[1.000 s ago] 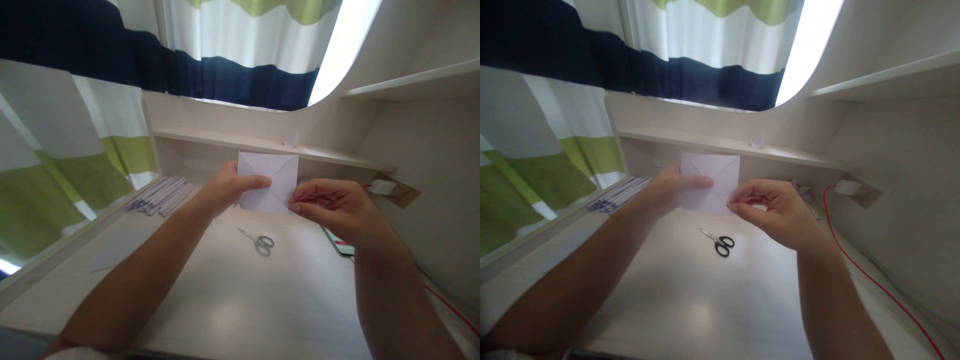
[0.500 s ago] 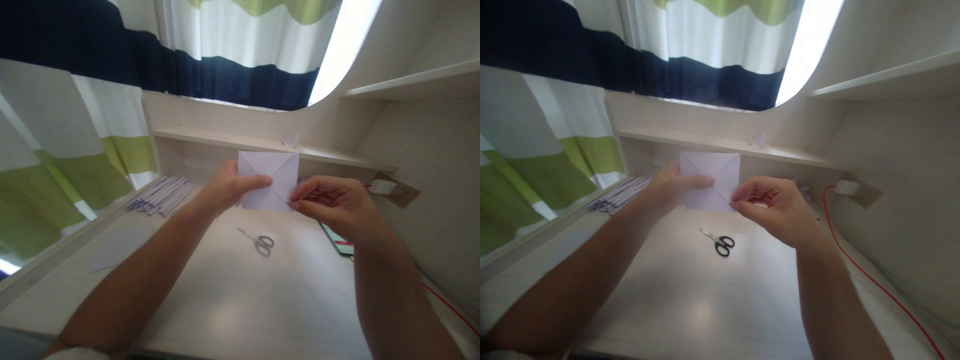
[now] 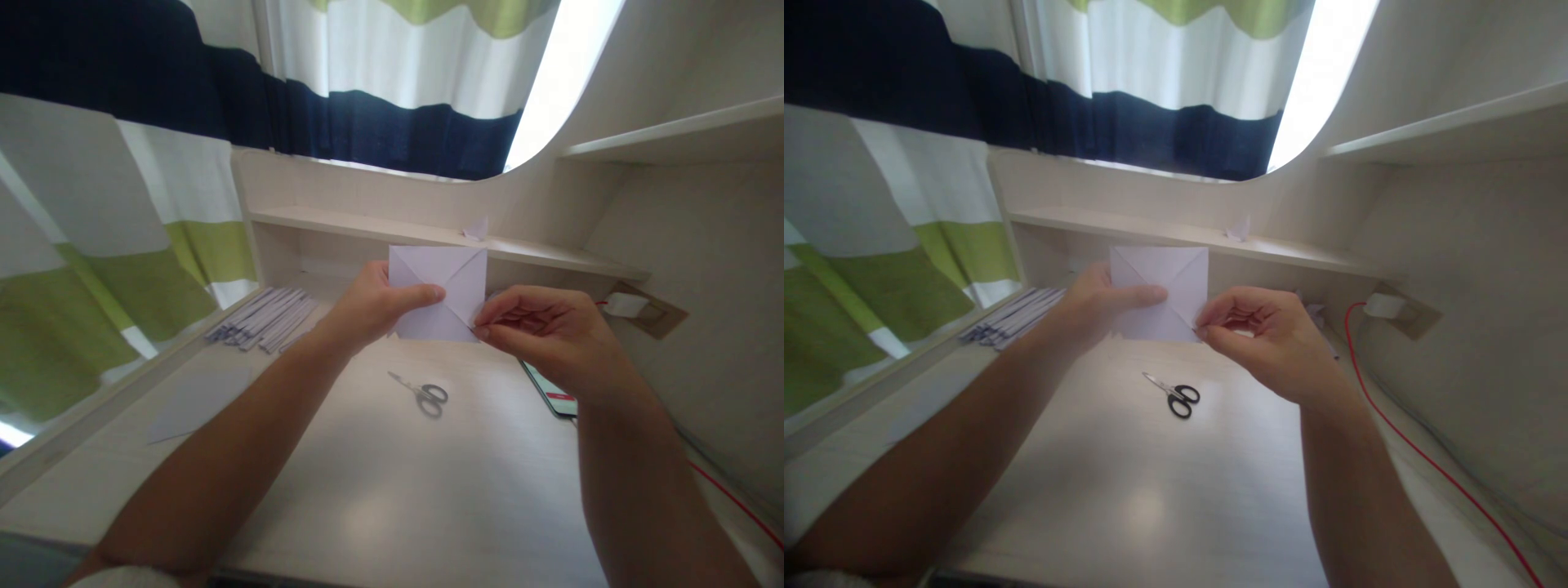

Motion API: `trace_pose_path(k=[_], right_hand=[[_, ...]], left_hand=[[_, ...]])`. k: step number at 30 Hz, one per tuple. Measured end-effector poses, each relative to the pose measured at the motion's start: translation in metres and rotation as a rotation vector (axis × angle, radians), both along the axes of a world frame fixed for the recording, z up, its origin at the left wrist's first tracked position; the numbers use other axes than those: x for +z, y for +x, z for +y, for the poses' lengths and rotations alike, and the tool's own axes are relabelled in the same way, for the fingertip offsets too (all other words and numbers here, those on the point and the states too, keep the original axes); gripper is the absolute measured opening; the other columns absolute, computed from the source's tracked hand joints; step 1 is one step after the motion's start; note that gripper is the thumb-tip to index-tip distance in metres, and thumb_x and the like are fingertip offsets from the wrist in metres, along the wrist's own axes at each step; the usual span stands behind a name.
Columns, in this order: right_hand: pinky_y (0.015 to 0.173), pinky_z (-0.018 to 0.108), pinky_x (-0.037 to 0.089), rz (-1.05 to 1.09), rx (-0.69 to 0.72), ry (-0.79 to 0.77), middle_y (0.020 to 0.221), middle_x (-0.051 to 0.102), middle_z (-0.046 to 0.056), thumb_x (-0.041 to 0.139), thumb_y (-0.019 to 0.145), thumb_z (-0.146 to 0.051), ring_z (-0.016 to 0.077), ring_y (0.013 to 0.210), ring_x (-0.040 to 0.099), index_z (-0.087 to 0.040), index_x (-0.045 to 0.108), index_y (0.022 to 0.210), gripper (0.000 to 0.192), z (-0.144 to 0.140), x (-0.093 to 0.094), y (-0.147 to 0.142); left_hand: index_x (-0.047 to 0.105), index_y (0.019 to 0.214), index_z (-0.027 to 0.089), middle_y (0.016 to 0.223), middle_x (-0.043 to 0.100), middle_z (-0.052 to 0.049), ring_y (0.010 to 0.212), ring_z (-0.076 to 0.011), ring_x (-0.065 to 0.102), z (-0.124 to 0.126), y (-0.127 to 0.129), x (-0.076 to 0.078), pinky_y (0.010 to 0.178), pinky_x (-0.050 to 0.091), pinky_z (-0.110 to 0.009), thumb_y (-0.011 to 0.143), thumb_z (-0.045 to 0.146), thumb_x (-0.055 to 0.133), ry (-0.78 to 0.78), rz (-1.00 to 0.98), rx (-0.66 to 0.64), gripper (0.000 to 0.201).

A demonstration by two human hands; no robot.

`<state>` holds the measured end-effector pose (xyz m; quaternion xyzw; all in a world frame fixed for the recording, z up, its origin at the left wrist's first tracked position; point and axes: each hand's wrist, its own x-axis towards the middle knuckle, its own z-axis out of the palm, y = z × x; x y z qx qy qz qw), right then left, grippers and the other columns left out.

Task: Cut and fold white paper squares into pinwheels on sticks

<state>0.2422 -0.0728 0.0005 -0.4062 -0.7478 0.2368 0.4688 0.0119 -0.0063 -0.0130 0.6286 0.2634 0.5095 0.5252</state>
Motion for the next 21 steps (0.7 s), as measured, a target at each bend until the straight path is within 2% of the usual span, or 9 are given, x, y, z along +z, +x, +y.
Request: trace_pose_path(k=[13,21], right_hand=[[0.071,0.029,0.059,0.041,0.008,0.016,0.082,0.079,0.003,0.091,0.077,-0.024,0.0171,0.076,0.072,-0.023,0.080,0.086,0.014,0.0026,-0.0011,0.0000],[0.062,0.029,0.055,0.084,0.032,0.009,0.078,0.075,0.002,0.088,0.079,-0.022,0.0168,0.070,0.069,-0.023,0.076,0.082,0.013,0.0045,-0.0020,0.0005]], left_hand=[[0.081,0.092,0.014,0.089,0.081,-0.009,0.074,-0.0220,0.074,-0.0021,0.0020,0.0011,0.065,0.058,-0.029,0.066,0.033,0.095,-0.007,-0.042,0.000,0.034],[0.082,0.097,0.013,0.094,0.082,-0.012,0.077,-0.0236,0.076,0.0032,0.0031,-0.0037,0.064,0.059,-0.029,0.067,0.035,0.095,0.025,-0.057,-0.022,0.039]])
